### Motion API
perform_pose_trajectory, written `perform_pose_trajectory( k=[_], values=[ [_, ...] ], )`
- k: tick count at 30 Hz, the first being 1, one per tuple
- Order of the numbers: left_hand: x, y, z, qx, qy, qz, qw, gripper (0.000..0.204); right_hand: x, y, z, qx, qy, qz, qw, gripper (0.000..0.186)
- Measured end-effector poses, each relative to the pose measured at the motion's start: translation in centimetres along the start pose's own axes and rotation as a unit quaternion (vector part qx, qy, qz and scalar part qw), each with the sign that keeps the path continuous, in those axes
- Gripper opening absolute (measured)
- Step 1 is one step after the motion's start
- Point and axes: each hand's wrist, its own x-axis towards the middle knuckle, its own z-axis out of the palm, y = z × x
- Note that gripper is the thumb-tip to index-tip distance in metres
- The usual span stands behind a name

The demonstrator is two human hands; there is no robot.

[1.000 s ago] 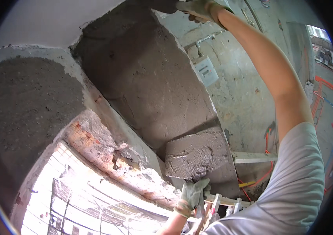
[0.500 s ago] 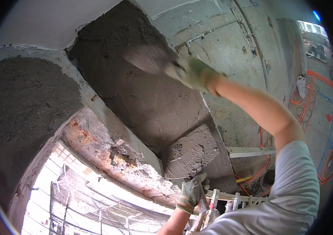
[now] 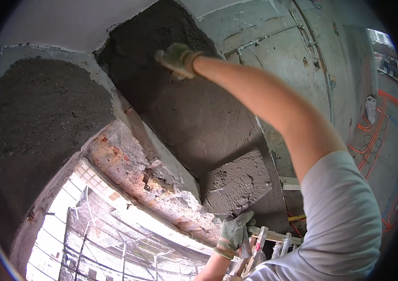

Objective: The person is applying plaster or cement mix to a wall surface and around floor conduits using a trowel and a hawk.

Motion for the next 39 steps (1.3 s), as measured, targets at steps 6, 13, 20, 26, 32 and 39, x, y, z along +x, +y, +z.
perform_pose_trajectory(
  k=[6, 13, 20, 26, 32, 39],
  values=[
    [1.6, 1.2, -0.5, 0.021, -0.027, -0.018, 0.999, 0.019, -0.3, 2.0, -4.9, -0.171, 0.027, -0.058, 0.983, 0.050],
    [2.9, 0.5, 0.2, 0.044, -0.032, -0.035, 0.998, 0.019, 2.5, 0.7, -7.3, -0.292, 0.009, -0.057, 0.955, 0.051],
    [3.6, 0.5, 0.6, 0.018, -0.043, -0.063, 0.997, 0.018, 6.0, 7.3, -12.0, -0.669, -0.018, -0.244, 0.702, 0.038],
    [4.7, 0.0, 0.7, 0.019, -0.016, -0.037, 0.999, 0.014, -0.5, 9.3, -7.6, -0.301, -0.080, -0.076, 0.947, 0.023],
    [5.0, 0.2, 2.2, 0.042, -0.007, -0.041, 0.998, 0.017, 3.2, 5.2, -15.8, -0.069, 0.038, 0.007, 0.997, 0.040],
    [5.7, 0.0, 2.7, 0.067, 0.004, -0.036, 0.997, 0.020, 3.8, 9.5, -19.1, -0.159, 0.154, -0.072, 0.972, 0.046]
  ],
)
